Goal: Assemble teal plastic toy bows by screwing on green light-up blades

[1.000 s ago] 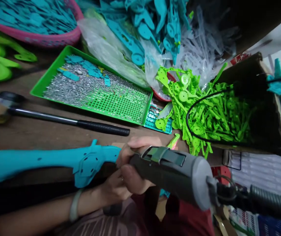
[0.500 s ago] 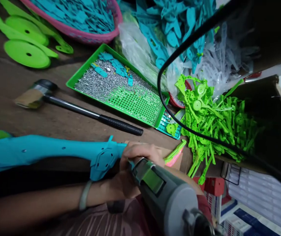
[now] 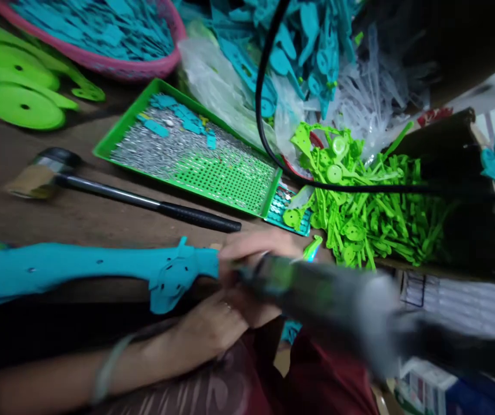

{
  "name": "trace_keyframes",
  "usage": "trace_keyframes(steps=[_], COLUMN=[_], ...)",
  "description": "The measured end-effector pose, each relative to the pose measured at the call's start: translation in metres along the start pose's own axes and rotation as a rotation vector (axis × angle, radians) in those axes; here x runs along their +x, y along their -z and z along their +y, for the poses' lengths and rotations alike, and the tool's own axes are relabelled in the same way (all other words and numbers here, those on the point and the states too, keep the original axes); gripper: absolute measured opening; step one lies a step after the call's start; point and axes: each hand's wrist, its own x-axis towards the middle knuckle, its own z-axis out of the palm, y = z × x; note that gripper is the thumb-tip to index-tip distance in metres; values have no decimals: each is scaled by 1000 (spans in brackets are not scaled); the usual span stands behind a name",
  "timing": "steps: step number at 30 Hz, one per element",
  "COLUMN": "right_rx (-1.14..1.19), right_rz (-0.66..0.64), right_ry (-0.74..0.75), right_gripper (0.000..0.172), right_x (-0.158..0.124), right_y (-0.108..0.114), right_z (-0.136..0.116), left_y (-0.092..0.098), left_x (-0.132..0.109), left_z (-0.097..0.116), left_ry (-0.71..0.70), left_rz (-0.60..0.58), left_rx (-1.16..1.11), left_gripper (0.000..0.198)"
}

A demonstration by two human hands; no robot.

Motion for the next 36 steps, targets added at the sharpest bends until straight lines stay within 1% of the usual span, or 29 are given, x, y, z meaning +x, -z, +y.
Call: trace_keyframes(steps=[1, 2, 3, 4, 5, 6, 7, 8, 9, 10, 11, 12, 13, 14, 15, 16, 17, 18, 19, 20, 21, 22, 23, 25, 28, 30, 33, 36], right_rx=[33, 40, 31, 15, -4, -24, -44, -61, -75, -82, -80, -75, -72, -71, -72, -70, -65, -56, -45, -32, -18, -2, 15, 64, 149, 187, 216, 223], right_rz=[24, 90, 183, 280, 367, 438, 493, 528, 549, 556, 553, 544, 539, 539, 542, 543, 540, 526, 502, 470, 438, 414, 399, 389, 371, 341, 291, 265], right_ry=[67, 126, 165, 185, 185, 168, 141, 114, 94, 88, 96, 111, 126, 137, 143, 141, 135, 125, 120, 117, 120, 130, 149, 206, 296, 313, 274, 237], right_gripper=[22, 24, 27, 30, 32, 32, 32, 32, 33, 34, 34, 33, 31, 30, 29, 29, 30, 33, 36, 37, 37, 35, 33, 28, 27, 26, 24, 25], right_x=[6, 11, 15, 17, 17, 17, 15, 13, 11, 9, 7, 5, 2, 0, -3, -5, -7, -9, -9, -8, -4, 2, 10, 31, 62, 76, 79, 76], right_y=[16, 33, 48, 61, 71, 79, 83, 85, 85, 84, 82, 82, 82, 83, 85, 88, 91, 95, 97, 99, 100, 99, 96, 84, 58, 40, 20, 7], right_z=[-5, -7, -8, -6, -2, 4, 11, 18, 26, 32, 37, 40, 41, 41, 40, 39, 38, 36, 36, 36, 37, 39, 41, 48, 60, 70, 85, 95], left_y=[16, 33, 50, 66, 80, 91, 99, 103, 105, 104, 101, 96, 90, 83, 77, 70, 63, 56, 50, 44, 38, 34, 30, 28, 33, 36, 36, 33], left_x=[-2, -3, -3, 0, 5, 15, 27, 43, 60, 78, 94, 108, 118, 122, 122, 116, 106, 94, 81, 69, 60, 54, 51, 54, 64, 68, 65, 58], left_z=[-6, -16, -30, -48, -68, -90, -112, -132, -149, -163, -170, -172, -167, -157, -141, -122, -102, -83, -66, -53, -44, -39, -39, -46, -63, -70, -73, -66], left_ry=[-25, -41, -38, -32, 4, 59, 105, 123, 58, -20, -53, -79, -93, -110, -158, -217, -335, -491, -522, -489, -485, -467, -459, -477, -507, -486, -450, -459], left_rz=[16, 33, 48, 53, 5, -73, -79, -86, -128, -189, -211, -227, -225, -202, -178, -151, -136, -174, -260, -346, -382, -400, -405, -401, -410, -403, -373, -350], left_rx=[-7, -8, -2, 28, 61, 106, 156, 208, 253, 277, 307, 333, 347, 339, 308, 255, 160, 97, 108, 154, 189, 217, 235, 224, 105, 24, 3, 45], left_gripper=[32, 35, 39, 37, 38, 44, 55, 68, 82, 89, 94, 95, 93, 88, 80, 66, 50, 38, 36, 37, 37, 36, 35, 31, 30, 28, 26, 25])
